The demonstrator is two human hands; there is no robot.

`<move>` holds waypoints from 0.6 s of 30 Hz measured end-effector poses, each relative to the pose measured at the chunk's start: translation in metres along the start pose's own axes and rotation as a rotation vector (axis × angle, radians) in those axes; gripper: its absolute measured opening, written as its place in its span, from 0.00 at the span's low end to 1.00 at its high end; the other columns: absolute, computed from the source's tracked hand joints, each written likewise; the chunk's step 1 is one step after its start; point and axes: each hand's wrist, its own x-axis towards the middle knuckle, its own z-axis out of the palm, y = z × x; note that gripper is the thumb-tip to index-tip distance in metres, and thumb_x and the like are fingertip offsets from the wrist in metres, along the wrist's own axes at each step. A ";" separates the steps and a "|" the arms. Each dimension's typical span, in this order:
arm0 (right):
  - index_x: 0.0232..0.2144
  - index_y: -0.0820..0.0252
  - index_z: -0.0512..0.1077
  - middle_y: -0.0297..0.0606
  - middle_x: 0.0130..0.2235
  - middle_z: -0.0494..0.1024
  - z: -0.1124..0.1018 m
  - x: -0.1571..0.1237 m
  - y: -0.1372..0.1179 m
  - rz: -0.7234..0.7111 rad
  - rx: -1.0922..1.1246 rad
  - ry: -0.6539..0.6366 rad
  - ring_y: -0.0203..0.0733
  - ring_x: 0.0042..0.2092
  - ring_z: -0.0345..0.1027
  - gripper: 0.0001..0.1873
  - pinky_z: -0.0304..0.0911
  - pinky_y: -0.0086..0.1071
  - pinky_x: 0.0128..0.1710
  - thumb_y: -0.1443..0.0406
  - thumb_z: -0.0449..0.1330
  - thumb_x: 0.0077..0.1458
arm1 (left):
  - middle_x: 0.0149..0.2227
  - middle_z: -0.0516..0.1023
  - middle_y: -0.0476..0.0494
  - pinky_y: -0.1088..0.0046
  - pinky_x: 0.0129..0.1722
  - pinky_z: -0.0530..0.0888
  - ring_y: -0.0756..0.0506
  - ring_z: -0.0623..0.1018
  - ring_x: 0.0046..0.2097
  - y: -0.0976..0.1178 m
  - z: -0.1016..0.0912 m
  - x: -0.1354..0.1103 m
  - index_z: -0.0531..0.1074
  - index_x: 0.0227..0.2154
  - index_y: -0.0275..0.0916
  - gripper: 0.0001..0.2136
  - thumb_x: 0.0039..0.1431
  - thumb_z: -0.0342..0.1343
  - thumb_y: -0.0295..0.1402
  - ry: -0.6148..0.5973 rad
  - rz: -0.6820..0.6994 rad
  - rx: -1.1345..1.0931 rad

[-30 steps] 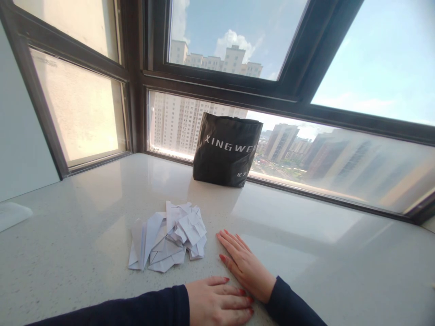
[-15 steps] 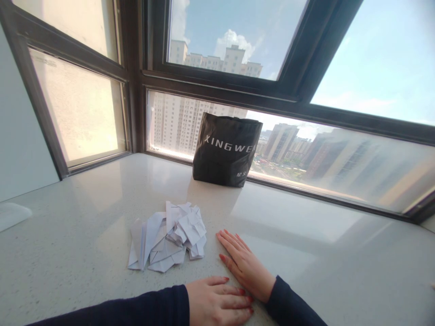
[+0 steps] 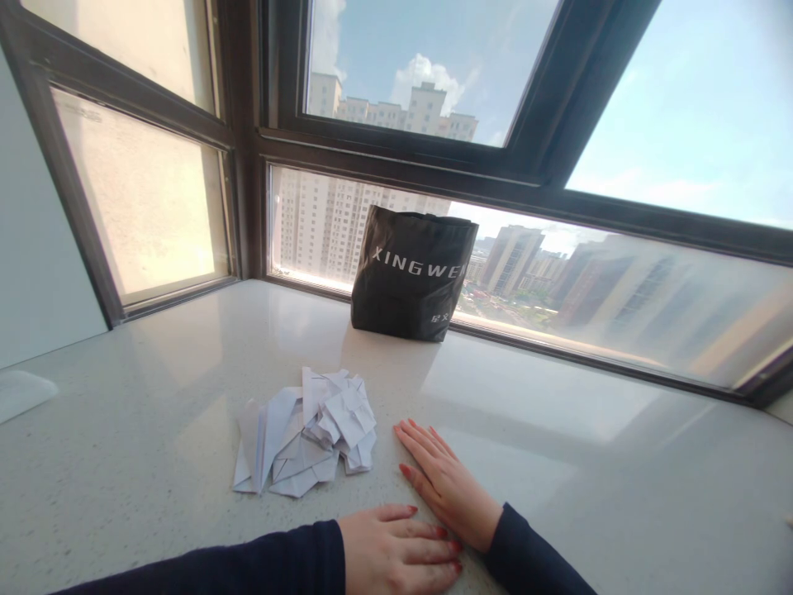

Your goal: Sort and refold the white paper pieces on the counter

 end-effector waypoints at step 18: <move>0.56 0.63 0.52 0.43 0.57 0.56 0.000 0.000 0.000 -0.005 0.014 -0.003 0.42 0.58 0.45 0.25 0.43 0.43 0.56 0.58 0.41 0.58 | 0.55 0.60 0.54 0.76 0.53 0.56 0.52 0.61 0.55 0.002 -0.001 0.001 0.56 0.52 0.41 0.16 0.62 0.36 0.31 -0.028 -0.028 -0.036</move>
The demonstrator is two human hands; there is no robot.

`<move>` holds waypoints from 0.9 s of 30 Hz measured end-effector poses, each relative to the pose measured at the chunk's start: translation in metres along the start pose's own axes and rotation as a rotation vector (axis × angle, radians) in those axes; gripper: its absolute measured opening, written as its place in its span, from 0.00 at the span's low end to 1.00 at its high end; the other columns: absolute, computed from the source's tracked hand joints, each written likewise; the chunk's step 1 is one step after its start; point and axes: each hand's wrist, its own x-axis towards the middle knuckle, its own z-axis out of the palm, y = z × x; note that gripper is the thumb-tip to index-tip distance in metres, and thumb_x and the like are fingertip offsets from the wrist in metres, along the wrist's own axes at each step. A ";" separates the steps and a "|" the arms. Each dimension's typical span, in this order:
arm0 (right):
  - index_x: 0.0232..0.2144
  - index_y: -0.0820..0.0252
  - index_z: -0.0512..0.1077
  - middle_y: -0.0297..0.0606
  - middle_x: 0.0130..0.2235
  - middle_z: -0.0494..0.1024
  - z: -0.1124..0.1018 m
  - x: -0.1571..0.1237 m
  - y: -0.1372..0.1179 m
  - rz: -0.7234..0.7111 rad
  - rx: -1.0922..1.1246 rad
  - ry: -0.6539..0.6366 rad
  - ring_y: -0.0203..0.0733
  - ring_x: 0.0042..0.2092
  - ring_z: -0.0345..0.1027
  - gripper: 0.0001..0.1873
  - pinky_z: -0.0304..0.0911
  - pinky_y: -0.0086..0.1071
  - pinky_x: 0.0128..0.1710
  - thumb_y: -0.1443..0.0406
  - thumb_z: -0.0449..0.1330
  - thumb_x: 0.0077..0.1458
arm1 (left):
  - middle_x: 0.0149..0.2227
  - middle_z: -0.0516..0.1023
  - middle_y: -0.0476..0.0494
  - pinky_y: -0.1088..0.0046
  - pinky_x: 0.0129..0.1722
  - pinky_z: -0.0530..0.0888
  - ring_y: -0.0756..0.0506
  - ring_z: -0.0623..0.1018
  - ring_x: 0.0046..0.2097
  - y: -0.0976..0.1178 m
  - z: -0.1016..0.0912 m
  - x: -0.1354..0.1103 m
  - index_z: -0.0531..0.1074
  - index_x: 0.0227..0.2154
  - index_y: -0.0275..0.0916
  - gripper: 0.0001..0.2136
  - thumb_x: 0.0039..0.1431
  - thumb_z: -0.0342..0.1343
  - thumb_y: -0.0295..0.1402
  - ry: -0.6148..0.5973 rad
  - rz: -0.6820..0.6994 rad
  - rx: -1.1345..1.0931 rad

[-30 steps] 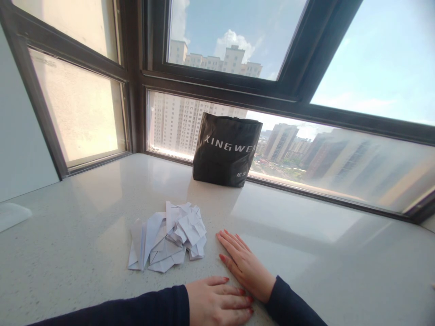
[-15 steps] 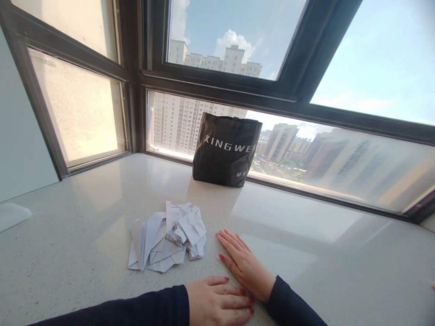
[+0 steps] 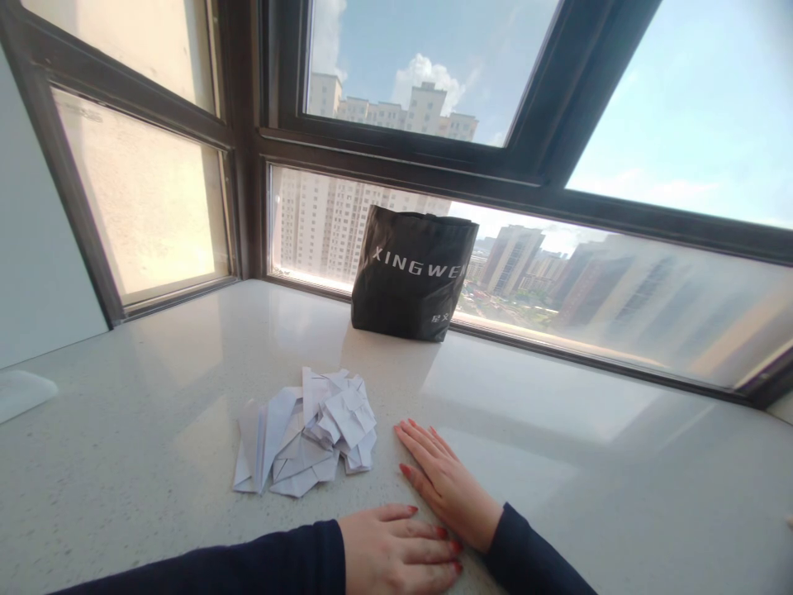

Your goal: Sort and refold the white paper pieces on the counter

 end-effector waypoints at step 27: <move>0.56 0.62 0.52 0.42 0.57 0.55 -0.001 0.000 -0.001 0.004 0.001 -0.004 0.42 0.58 0.44 0.25 0.43 0.43 0.56 0.58 0.41 0.58 | 0.55 0.60 0.53 0.75 0.54 0.56 0.51 0.61 0.54 -0.001 -0.003 0.001 0.55 0.52 0.40 0.16 0.62 0.36 0.31 -0.019 0.006 -0.038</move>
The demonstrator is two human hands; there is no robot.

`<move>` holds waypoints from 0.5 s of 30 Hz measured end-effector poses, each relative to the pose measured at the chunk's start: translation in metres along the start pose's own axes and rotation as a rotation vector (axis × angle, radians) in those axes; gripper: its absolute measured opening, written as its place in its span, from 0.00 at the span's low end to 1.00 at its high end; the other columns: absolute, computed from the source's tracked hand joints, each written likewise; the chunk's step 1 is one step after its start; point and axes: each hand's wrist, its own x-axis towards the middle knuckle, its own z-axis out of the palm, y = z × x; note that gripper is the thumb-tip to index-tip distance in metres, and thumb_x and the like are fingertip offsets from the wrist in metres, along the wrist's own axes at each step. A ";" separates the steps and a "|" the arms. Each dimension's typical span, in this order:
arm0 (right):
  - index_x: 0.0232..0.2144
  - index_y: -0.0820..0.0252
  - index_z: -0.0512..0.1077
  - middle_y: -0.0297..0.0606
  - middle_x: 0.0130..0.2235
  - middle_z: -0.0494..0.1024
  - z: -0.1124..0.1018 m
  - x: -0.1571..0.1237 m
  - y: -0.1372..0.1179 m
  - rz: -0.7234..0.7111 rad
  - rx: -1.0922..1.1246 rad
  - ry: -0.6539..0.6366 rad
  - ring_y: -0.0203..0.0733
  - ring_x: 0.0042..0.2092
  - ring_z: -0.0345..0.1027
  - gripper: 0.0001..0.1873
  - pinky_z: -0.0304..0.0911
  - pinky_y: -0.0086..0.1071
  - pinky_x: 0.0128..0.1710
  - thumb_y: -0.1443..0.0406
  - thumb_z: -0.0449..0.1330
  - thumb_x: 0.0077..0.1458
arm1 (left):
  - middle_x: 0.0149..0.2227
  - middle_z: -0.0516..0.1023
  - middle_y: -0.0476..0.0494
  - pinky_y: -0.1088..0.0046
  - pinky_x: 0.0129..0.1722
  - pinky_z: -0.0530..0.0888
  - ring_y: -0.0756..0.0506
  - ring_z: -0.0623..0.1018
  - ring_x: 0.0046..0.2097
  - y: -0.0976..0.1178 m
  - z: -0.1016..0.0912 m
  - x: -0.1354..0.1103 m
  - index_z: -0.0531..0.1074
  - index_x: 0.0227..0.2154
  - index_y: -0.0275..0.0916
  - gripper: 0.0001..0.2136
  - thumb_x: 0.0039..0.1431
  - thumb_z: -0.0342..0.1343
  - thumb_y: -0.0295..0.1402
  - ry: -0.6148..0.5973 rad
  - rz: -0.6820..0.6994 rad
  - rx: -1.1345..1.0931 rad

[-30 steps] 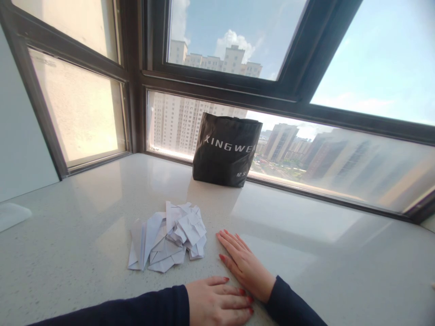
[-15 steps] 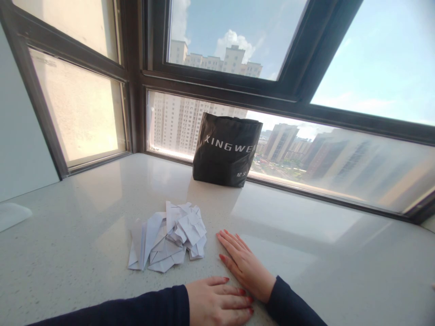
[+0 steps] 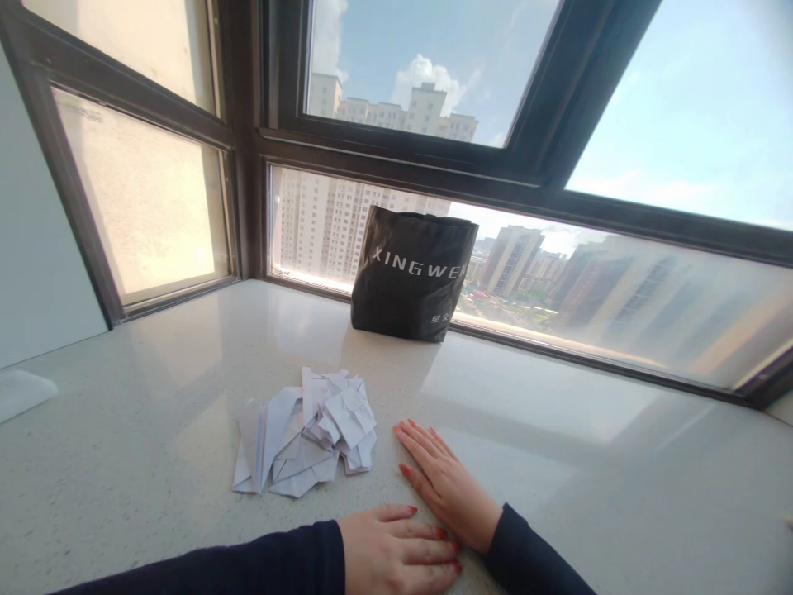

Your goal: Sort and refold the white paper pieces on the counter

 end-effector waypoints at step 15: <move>0.55 0.63 0.52 0.42 0.57 0.55 0.000 0.001 -0.001 0.013 -0.007 -0.013 0.42 0.58 0.45 0.25 0.43 0.43 0.56 0.58 0.41 0.58 | 0.55 0.60 0.55 0.76 0.52 0.58 0.52 0.62 0.54 0.000 0.004 -0.001 0.56 0.52 0.41 0.16 0.62 0.36 0.31 0.030 0.016 0.056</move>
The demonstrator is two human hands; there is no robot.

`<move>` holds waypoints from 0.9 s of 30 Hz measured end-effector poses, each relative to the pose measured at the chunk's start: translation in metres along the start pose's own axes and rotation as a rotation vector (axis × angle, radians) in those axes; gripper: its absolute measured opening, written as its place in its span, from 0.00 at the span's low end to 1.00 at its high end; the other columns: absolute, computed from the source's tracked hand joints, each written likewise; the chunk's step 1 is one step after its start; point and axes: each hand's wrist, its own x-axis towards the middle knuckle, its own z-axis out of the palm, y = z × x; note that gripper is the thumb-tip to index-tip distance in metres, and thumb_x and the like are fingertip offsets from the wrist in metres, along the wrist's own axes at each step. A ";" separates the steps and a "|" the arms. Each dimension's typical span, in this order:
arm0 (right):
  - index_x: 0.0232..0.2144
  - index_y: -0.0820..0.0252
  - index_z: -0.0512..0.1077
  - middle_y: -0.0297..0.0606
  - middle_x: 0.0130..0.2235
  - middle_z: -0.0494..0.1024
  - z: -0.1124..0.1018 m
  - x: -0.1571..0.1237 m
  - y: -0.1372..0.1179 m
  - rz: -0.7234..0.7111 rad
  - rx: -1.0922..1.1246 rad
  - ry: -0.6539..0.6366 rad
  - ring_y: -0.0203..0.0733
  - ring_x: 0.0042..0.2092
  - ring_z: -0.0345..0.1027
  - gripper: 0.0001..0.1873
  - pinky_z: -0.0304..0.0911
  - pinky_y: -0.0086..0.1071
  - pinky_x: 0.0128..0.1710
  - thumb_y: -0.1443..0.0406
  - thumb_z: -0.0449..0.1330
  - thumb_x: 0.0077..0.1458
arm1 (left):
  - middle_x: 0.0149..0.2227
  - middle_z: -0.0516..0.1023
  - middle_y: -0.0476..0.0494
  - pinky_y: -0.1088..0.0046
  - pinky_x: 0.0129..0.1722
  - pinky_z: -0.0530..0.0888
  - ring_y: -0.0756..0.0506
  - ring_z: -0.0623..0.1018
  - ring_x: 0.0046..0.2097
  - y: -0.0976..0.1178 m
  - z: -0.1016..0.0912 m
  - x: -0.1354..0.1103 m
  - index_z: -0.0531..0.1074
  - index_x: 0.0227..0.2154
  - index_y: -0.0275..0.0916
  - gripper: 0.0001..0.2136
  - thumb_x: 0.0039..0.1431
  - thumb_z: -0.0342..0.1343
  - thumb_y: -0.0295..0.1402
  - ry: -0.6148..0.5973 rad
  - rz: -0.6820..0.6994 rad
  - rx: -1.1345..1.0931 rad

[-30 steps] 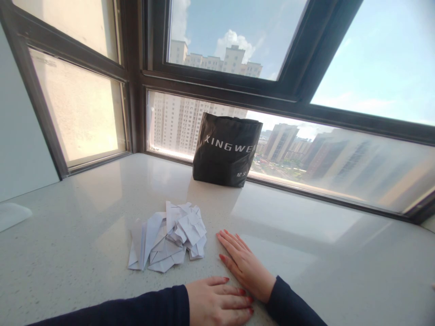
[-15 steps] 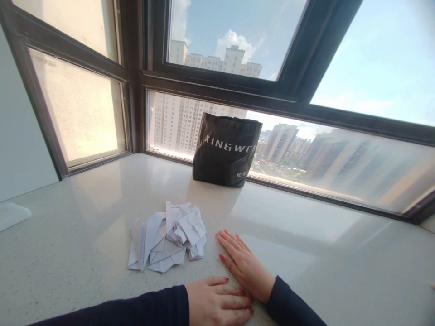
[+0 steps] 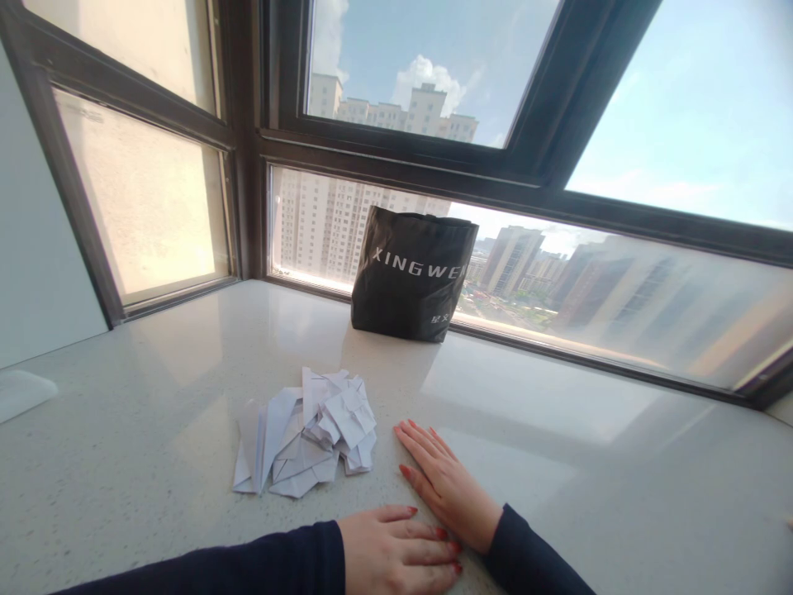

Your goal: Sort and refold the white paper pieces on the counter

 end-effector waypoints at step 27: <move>0.56 0.63 0.52 0.42 0.58 0.54 -0.001 0.000 0.000 0.006 -0.001 -0.015 0.42 0.59 0.44 0.25 0.43 0.43 0.57 0.57 0.40 0.59 | 0.55 0.60 0.56 0.76 0.52 0.56 0.52 0.61 0.54 -0.001 0.001 0.000 0.55 0.52 0.40 0.16 0.63 0.35 0.32 0.012 0.010 -0.002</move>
